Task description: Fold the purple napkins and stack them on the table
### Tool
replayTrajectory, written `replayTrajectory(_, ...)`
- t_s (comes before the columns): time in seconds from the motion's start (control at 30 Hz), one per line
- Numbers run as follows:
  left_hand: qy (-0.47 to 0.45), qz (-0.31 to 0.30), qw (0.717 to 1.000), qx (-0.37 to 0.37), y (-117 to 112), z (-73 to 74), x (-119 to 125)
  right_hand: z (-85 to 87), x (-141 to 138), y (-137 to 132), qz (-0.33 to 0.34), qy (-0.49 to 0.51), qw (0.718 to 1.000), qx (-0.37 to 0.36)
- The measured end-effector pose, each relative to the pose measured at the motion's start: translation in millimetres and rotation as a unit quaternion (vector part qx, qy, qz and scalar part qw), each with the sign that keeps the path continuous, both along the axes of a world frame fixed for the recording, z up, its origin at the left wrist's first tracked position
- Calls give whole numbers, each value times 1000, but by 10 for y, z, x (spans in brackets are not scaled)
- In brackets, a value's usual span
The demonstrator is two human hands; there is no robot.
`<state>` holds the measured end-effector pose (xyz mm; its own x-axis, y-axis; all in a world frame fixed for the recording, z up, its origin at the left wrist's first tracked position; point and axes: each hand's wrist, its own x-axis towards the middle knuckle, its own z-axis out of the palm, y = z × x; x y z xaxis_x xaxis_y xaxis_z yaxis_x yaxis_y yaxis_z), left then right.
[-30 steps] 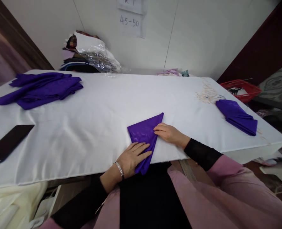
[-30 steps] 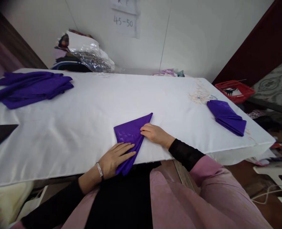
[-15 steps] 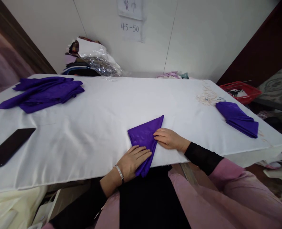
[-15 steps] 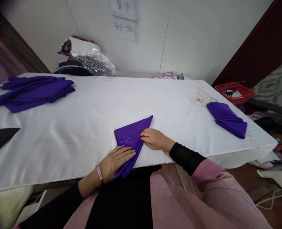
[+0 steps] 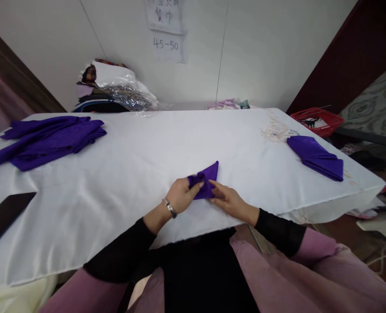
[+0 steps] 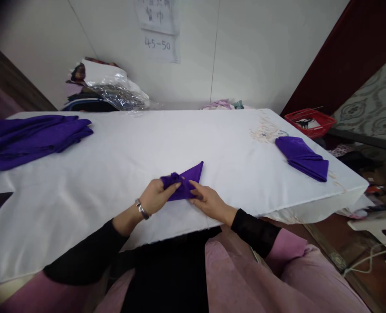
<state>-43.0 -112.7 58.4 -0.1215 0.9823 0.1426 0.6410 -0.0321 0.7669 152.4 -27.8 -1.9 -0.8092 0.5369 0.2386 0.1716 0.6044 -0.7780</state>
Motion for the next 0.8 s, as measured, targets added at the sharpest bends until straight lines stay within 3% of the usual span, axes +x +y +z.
replayTrajectory(0.07, -21, 28, 999, -29, 249, 34, -1, -38, -12, -54, -40, 16, 996, -78)
replayTrajectory(0.17, -70, 28, 996, -55, 598, 11, 13, -56, -46, -92, -75, 59, 986, -138)
replayTrajectory(0.37, -85, 11, 990, -113, 1056, -160, 34, -43, -111, -90, -123, 72, 983, -111)
replayTrajectory(0.6, -75, -23, 988, -133, 1254, -328, 33, 29, -50, -82, -107, 68, 986, -107)
replayTrajectory(0.73, -90, -39, 985, -139, 1234, -356, 48, 70, 77, 184, -142, 65, 980, -124)
replayTrajectory(0.8, -97, -45, 984, -142, 1202, -346, 48, 89, 100, 385, -177, 71, 967, -170)
